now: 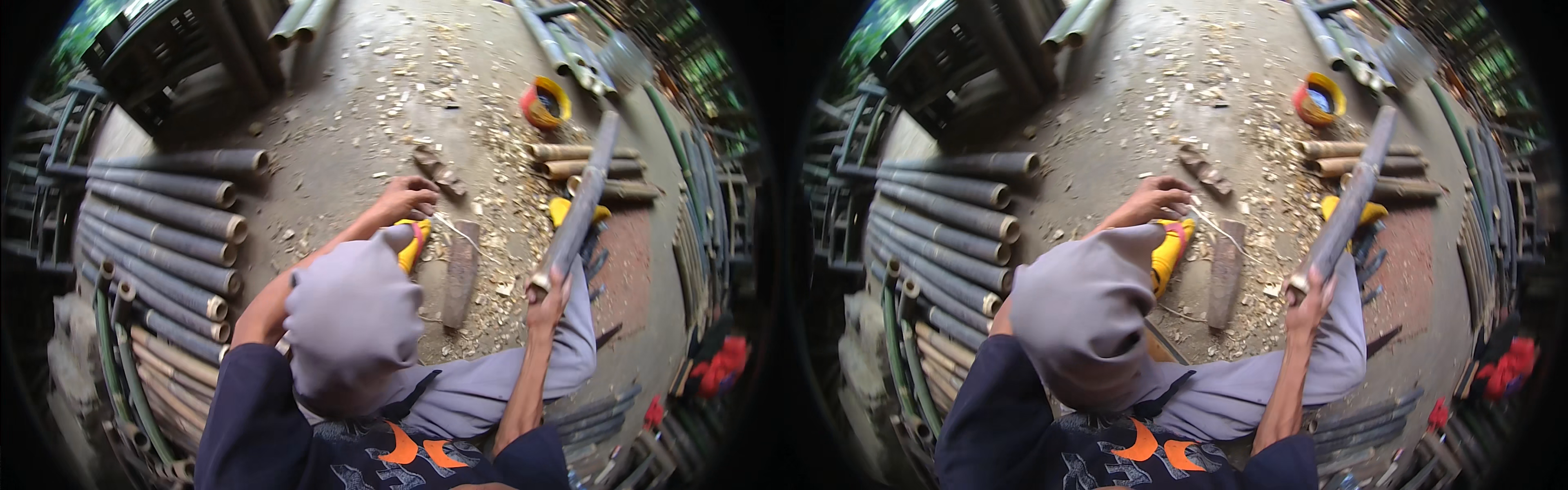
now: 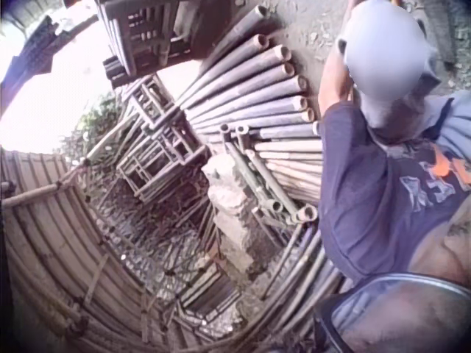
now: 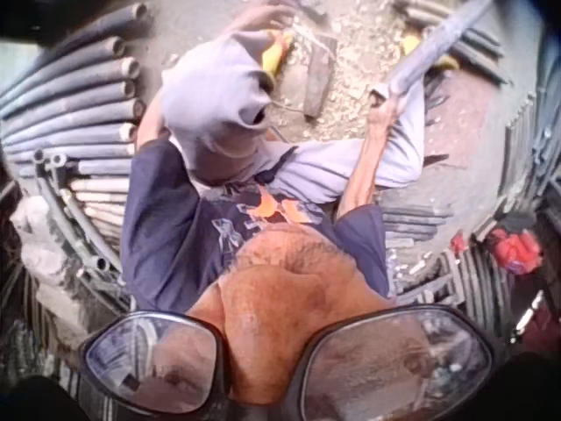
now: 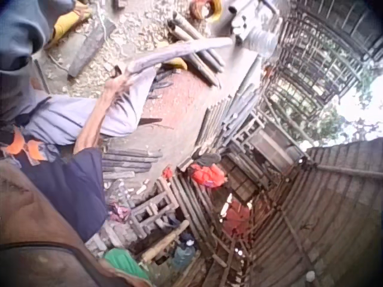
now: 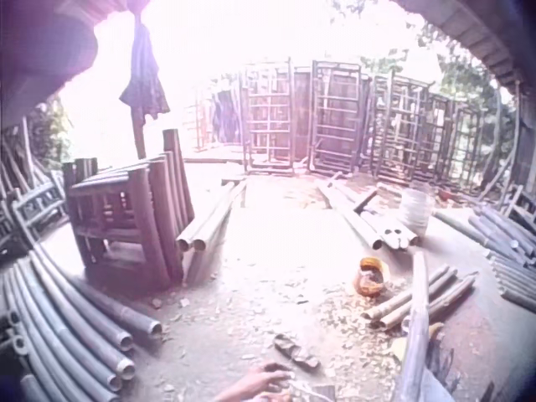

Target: The person carves a bamboo pole with a knife and wooden mallet, saws through a section of the pole, and uses a blade to refine the surface and remove inner material.

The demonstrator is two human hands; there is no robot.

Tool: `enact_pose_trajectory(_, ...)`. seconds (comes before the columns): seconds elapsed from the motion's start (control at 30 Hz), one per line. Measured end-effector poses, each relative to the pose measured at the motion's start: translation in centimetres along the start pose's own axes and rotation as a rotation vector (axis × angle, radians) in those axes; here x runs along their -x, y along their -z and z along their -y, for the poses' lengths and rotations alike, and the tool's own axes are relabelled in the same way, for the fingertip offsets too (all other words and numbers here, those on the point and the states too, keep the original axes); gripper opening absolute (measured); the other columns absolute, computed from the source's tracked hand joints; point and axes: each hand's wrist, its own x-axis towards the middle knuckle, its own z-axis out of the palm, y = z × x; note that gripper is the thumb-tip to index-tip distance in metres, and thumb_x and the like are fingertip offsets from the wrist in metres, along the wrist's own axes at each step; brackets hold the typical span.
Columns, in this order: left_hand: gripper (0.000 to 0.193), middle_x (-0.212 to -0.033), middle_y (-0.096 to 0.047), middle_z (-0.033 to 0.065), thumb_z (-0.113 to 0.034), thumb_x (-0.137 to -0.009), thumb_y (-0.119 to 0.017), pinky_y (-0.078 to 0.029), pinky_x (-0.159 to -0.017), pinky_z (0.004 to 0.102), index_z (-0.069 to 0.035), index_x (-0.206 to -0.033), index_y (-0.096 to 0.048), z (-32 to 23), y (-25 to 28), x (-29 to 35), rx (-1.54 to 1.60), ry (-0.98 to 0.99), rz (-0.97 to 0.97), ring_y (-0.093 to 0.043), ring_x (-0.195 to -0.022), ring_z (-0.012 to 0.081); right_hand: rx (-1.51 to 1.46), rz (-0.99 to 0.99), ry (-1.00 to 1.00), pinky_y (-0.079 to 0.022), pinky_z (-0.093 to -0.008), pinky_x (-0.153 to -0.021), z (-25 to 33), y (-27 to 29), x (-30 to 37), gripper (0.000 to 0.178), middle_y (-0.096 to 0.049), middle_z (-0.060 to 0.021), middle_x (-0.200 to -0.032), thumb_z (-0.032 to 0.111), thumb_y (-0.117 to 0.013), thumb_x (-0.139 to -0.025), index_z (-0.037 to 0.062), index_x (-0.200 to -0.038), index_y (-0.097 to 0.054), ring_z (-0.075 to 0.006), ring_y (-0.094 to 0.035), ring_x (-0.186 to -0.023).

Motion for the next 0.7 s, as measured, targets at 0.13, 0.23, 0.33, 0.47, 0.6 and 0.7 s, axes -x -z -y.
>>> enact_pose_trajectory(0.13, 0.048, -0.093, -0.062, 0.0030, -0.039, -0.078, -0.069, -0.050, -0.064, 0.0295, -0.008, -0.112, -0.057, 0.2, -0.2, -0.1, 0.222, 0.046, 0.008, -0.060, -0.078, 0.0110, 0.548, 0.054, 0.347, -0.049, -0.0323, -0.075, -2.2, 3.5, 7.0, 0.069, -0.054, -0.0167, -0.110, 0.026, -0.069, -0.074, -0.0018, -0.130, -0.040, -0.0247, -0.060, -0.086)
enact_pose_trajectory(0.23, 0.062, -0.112, -0.055, 0.0080, -0.051, -0.076, -0.068, -0.051, -0.076, 0.0393, -0.011, -0.119, -0.050, -0.4, 0.1, -1.1, 0.478, 0.012, 0.020, -0.058, -0.094, 0.0210, 0.777, 0.304, 0.360, -0.043, -0.0358, -0.091, -0.6, 4.1, 8.4, 0.074, -0.054, -0.0176, -0.118, 0.023, -0.071, -0.071, -0.0002, -0.133, -0.039, -0.0288, -0.057, -0.102)
enact_pose_trajectory(0.33, 0.072, -0.105, -0.057, 0.0170, -0.047, -0.074, -0.069, -0.049, -0.082, 0.0520, -0.004, -0.123, -0.040, -0.5, 1.2, -3.8, 0.722, -0.153, -0.107, -0.059, -0.092, 0.0307, 0.853, 0.555, 0.296, -0.043, -0.0362, -0.091, 0.7, 1.8, 7.0, 0.076, -0.056, -0.0181, -0.119, 0.026, -0.076, -0.069, 0.0010, -0.132, -0.042, -0.0289, -0.057, -0.106)
enact_pose_trajectory(0.47, 0.053, -0.090, -0.060, 0.0165, -0.033, -0.074, -0.068, -0.053, -0.080, 0.0442, 0.000, -0.109, -0.046, 2.0, 6.2, -3.7, 0.815, -0.276, -0.465, -0.062, -0.080, 0.0293, 0.833, 0.559, 0.323, -0.046, -0.0378, -0.083, -2.7, 0.7, 1.1, 0.062, -0.060, -0.0160, -0.106, 0.036, -0.067, -0.081, 0.0019, -0.128, -0.047, -0.0249, -0.059, -0.097)
enact_pose_trajectory(0.6, 0.040, -0.086, -0.060, 0.0162, -0.031, -0.073, -0.066, -0.051, -0.081, 0.0443, 0.000, -0.096, -0.054, -4.0, 9.4, -2.0, 0.810, -0.506, -0.522, -0.061, -0.083, 0.0294, 0.330, 0.100, 0.049, -0.048, -0.0308, -0.070, -6.8, -2.2, -5.2, 0.037, -0.062, -0.0087, -0.092, 0.027, -0.048, -0.095, 0.0000, -0.120, -0.053, -0.0129, -0.056, -0.078)
enact_pose_trajectory(0.7, 0.040, -0.086, -0.057, 0.0119, -0.031, -0.074, -0.063, -0.050, -0.079, 0.0426, 0.000, -0.098, -0.053, -8.9, 12.5, 0.3, 0.716, -0.660, -0.499, -0.061, -0.083, 0.0275, 0.810, 0.125, 0.343, -0.050, -0.0326, -0.075, -8.9, -7.6, -9.1, 0.031, -0.062, -0.0125, -0.095, 0.012, -0.058, -0.085, 0.0001, -0.115, -0.058, -0.0219, -0.059, -0.086)
